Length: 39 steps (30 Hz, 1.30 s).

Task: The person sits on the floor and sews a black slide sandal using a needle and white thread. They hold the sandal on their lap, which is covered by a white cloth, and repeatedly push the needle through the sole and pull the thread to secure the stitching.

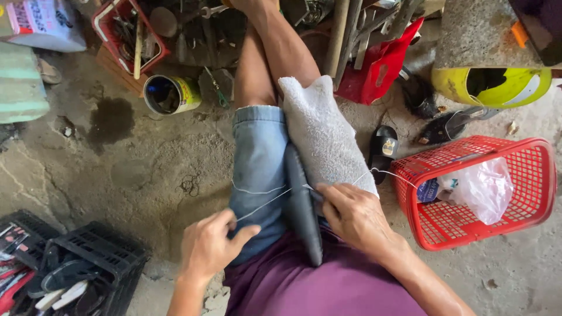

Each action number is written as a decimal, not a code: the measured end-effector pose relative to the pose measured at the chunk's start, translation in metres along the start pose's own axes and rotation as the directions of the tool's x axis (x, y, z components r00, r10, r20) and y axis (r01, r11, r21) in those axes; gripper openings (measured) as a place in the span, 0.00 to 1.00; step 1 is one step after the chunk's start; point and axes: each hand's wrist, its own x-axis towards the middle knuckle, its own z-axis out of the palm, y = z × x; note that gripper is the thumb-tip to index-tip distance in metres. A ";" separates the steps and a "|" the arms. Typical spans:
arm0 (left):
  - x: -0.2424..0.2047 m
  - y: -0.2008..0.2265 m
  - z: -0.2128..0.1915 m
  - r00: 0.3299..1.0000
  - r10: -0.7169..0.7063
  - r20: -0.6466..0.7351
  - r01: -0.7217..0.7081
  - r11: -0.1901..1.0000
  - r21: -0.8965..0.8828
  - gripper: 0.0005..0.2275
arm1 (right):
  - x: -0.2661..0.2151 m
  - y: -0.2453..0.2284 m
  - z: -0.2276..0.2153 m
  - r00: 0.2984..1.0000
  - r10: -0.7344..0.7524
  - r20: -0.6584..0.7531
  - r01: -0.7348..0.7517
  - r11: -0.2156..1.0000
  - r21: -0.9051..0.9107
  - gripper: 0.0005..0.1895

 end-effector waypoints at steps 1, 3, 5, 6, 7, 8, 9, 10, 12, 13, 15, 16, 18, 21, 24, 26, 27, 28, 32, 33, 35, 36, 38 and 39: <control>0.004 0.008 -0.003 1.000 -0.004 -0.006 0.004 1.000 -0.002 0.29 | -0.009 0.000 0.003 1.000 -0.007 0.002 0.007 1.000 -0.001 0.14; 0.014 0.027 -0.008 0.999 0.046 -0.029 -0.051 0.977 -0.206 0.25 | -0.026 0.003 0.003 0.998 0.059 0.035 -0.060 0.998 0.024 0.10; 0.019 0.040 -0.014 0.999 0.030 0.015 -0.023 0.930 -0.367 0.23 | -0.043 0.004 -0.006 0.986 0.137 0.096 -0.140 0.990 0.024 0.11; 0.023 0.046 -0.019 0.997 0.032 0.072 0.008 0.864 -0.504 0.20 | -0.052 0.005 -0.010 0.962 0.227 0.149 -0.234 0.972 0.029 0.13; 0.025 0.047 -0.020 0.997 0.035 0.065 0.003 0.862 -0.506 0.20 | -0.052 0.007 -0.017 0.964 0.224 0.146 -0.230 0.973 0.024 0.13; 0.026 0.047 -0.021 0.997 0.039 0.072 0.018 0.755 -0.656 0.19 | -0.055 0.006 -0.022 0.972 0.209 0.111 -0.222 0.967 0.122 0.11; 0.027 0.047 -0.022 0.996 0.045 0.078 0.033 0.621 -0.783 0.18 | -0.057 0.007 -0.028 0.978 0.197 0.075 -0.209 0.953 0.219 0.09; 0.027 0.046 -0.021 0.996 0.050 0.077 0.030 0.623 -0.782 0.18 | -0.053 0.000 -0.035 0.978 0.199 0.070 -0.209 0.953 0.218 0.09; 0.026 0.045 -0.021 0.998 0.064 -0.013 -0.048 0.595 -0.802 0.14 | -0.043 -0.012 -0.050 0.983 0.148 0.109 -0.183 0.855 0.485 0.10; 0.029 0.050 -0.021 0.998 0.069 -0.016 -0.054 0.597 -0.801 0.14 | -0.043 -0.013 -0.049 0.984 0.148 0.103 -0.180 0.856 0.484 0.10; 0.030 0.058 -0.018 0.985 0.127 -0.117 -0.171 0.637 -0.752 0.07 | -0.042 -0.016 -0.046 0.996 0.089 0.001 -0.047 0.508 0.860 0.17; 0.033 0.061 -0.012 0.984 0.127 -0.123 -0.176 0.635 -0.752 0.07 | -0.037 -0.021 -0.041 0.997 0.083 0.001 -0.043 0.511 0.858 0.17; 0.041 0.068 0.000 0.924 0.268 -0.271 -0.379 0.734 -0.564 0.10 | -0.026 -0.031 -0.031 0.962 0.272 -0.018 -0.143 0.559 0.817 0.13; 0.054 0.080 0.015 0.905 0.271 -0.328 -0.401 0.804 -0.440 0.09 | -0.025 -0.042 -0.023 0.953 0.269 0.141 -0.301 0.897 0.323 0.52; 0.063 0.086 0.029 0.916 0.212 -0.340 -0.342 0.857 -0.386 0.07 | -0.040 -0.035 -0.001 0.971 0.198 0.132 -0.213 0.970 0.114 0.56; 0.068 0.089 0.030 0.913 0.220 -0.342 -0.349 0.856 -0.381 0.07 | -0.046 -0.028 0.005 0.970 0.225 0.095 -0.235 0.965 0.118 0.48; 0.069 0.091 0.031 0.911 0.224 -0.345 -0.353 0.858 -0.374 0.07 | -0.050 -0.025 0.008 0.967 0.249 0.061 -0.255 0.959 0.126 0.39; 0.071 0.093 0.030 0.911 0.226 -0.344 -0.354 0.856 -0.375 0.07 | -0.051 -0.021 0.010 0.966 0.251 0.060 -0.257 0.958 0.125 0.39; 0.076 0.102 0.027 0.899 0.318 -0.302 -0.407 0.860 -0.307 0.09 | -0.052 -0.013 0.012 0.978 0.206 -0.014 -0.201 0.968 0.151 0.28; 0.078 0.104 0.027 0.904 0.332 -0.270 -0.408 0.860 -0.306 0.09 | -0.051 -0.012 0.011 0.979 0.201 -0.015 -0.196 0.967 0.160 0.27; 0.078 0.105 0.024 0.902 0.330 -0.278 -0.412 0.851 -0.325 0.06 | -0.056 -0.007 0.014 0.980 0.198 -0.020 -0.193 0.969 0.154 0.28; 0.078 0.105 0.022 0.900 0.329 -0.285 -0.416 0.843 -0.341 0.03 | -0.057 -0.005 0.015 0.981 0.194 -0.027 -0.188 0.970 0.152 0.28; 0.073 0.102 0.005 0.911 0.323 -0.256 -0.411 0.762 -0.501 0.02 | -0.056 -0.006 0.012 0.982 0.188 -0.019 -0.182 0.971 0.157 0.28; 0.070 0.101 -0.004 0.919 0.324 -0.225 -0.390 0.658 -0.644 0.03 | -0.055 -0.007 0.011 0.983 0.183 -0.013 -0.178 0.970 0.164 0.28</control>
